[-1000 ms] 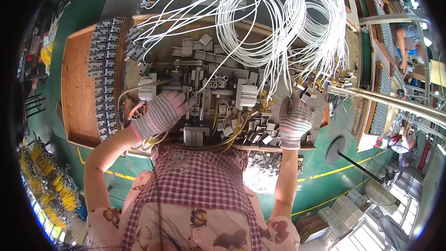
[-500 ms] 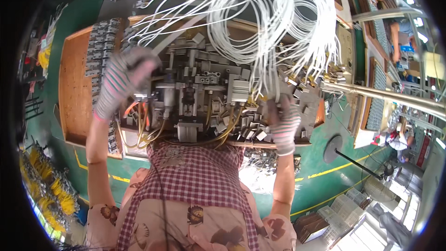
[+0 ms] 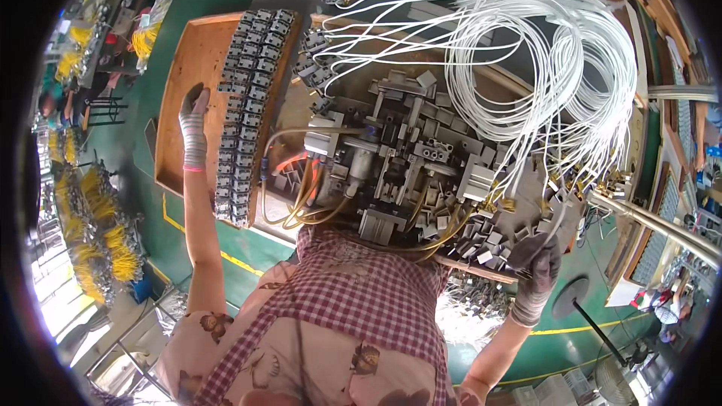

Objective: Processing electrical wires by feeding them into a crimping machine and organizing the finished components into a storage tray.

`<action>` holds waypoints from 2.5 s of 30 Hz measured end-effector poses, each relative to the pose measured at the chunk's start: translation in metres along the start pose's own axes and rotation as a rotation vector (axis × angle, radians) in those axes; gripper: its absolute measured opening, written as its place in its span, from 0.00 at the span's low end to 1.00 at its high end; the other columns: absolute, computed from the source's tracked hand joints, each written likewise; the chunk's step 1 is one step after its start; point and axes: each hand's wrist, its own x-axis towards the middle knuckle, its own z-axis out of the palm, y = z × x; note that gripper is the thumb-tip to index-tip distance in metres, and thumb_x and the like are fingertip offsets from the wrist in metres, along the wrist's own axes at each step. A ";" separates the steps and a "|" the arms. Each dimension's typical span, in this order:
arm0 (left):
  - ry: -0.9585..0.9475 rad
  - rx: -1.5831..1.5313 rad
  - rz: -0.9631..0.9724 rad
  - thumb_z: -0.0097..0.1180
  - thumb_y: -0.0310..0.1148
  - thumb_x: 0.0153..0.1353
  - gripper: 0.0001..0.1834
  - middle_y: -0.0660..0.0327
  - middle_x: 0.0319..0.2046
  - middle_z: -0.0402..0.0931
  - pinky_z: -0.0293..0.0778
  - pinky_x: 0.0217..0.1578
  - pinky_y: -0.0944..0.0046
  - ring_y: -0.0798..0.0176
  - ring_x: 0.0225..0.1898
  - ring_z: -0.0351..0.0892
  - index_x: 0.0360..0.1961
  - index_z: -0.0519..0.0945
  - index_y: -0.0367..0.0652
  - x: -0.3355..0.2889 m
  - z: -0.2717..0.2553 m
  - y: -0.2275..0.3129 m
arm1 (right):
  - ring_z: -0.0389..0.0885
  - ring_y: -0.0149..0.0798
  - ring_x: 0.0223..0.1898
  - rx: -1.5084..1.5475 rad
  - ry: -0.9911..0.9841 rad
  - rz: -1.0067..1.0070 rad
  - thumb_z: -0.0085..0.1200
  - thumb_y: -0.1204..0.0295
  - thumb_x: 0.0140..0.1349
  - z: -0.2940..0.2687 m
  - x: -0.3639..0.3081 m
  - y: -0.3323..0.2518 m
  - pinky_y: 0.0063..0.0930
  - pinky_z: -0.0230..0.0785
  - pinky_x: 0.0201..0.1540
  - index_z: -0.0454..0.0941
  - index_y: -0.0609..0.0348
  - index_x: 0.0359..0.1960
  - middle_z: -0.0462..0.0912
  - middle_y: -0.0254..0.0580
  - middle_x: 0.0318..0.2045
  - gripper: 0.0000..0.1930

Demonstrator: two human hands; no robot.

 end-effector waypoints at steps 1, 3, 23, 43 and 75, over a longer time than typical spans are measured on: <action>-0.046 -0.075 -0.184 0.65 0.40 0.60 0.21 0.67 0.37 0.79 0.70 0.34 0.74 0.74 0.31 0.74 0.52 0.81 0.42 -0.002 0.001 -0.006 | 0.79 0.31 0.39 0.022 -0.118 -0.021 0.56 0.60 0.67 0.002 -0.004 -0.003 0.24 0.71 0.40 0.66 0.59 0.64 0.81 0.35 0.39 0.28; -0.053 -0.092 -0.206 0.65 0.46 0.59 0.26 0.68 0.37 0.80 0.68 0.33 0.74 0.75 0.31 0.73 0.54 0.79 0.41 -0.008 0.014 -0.006 | 0.80 0.31 0.41 -0.328 0.021 -0.039 0.55 0.55 0.67 0.029 -0.022 -0.013 0.24 0.72 0.40 0.63 0.59 0.67 0.81 0.35 0.38 0.32; -0.516 -0.465 0.062 0.55 0.52 0.64 0.36 0.54 0.66 0.64 0.61 0.65 0.53 0.54 0.66 0.65 0.66 0.66 0.41 -0.091 0.020 0.102 | 0.79 0.30 0.42 -0.646 0.121 -0.090 0.69 0.70 0.50 0.051 -0.035 0.000 0.25 0.70 0.43 0.75 0.51 0.43 0.84 0.31 0.39 0.19; -1.191 -0.058 0.617 0.74 0.41 0.43 0.55 0.51 0.53 0.76 0.74 0.51 0.56 0.48 0.52 0.79 0.70 0.57 0.40 -0.238 0.146 0.158 | 0.73 0.43 0.44 -0.466 -0.319 -0.390 0.72 0.71 0.46 0.156 0.025 0.023 0.34 0.70 0.47 0.75 0.55 0.43 0.74 0.40 0.39 0.23; -1.111 0.592 1.244 0.51 0.33 0.55 0.21 0.64 0.32 0.69 0.73 0.39 0.59 0.61 0.36 0.73 0.52 0.78 0.49 -0.196 0.171 0.117 | 0.69 0.51 0.53 -1.178 -0.398 -0.512 0.71 0.50 0.33 0.181 0.089 0.055 0.47 0.62 0.56 0.79 0.50 0.46 0.72 0.39 0.51 0.35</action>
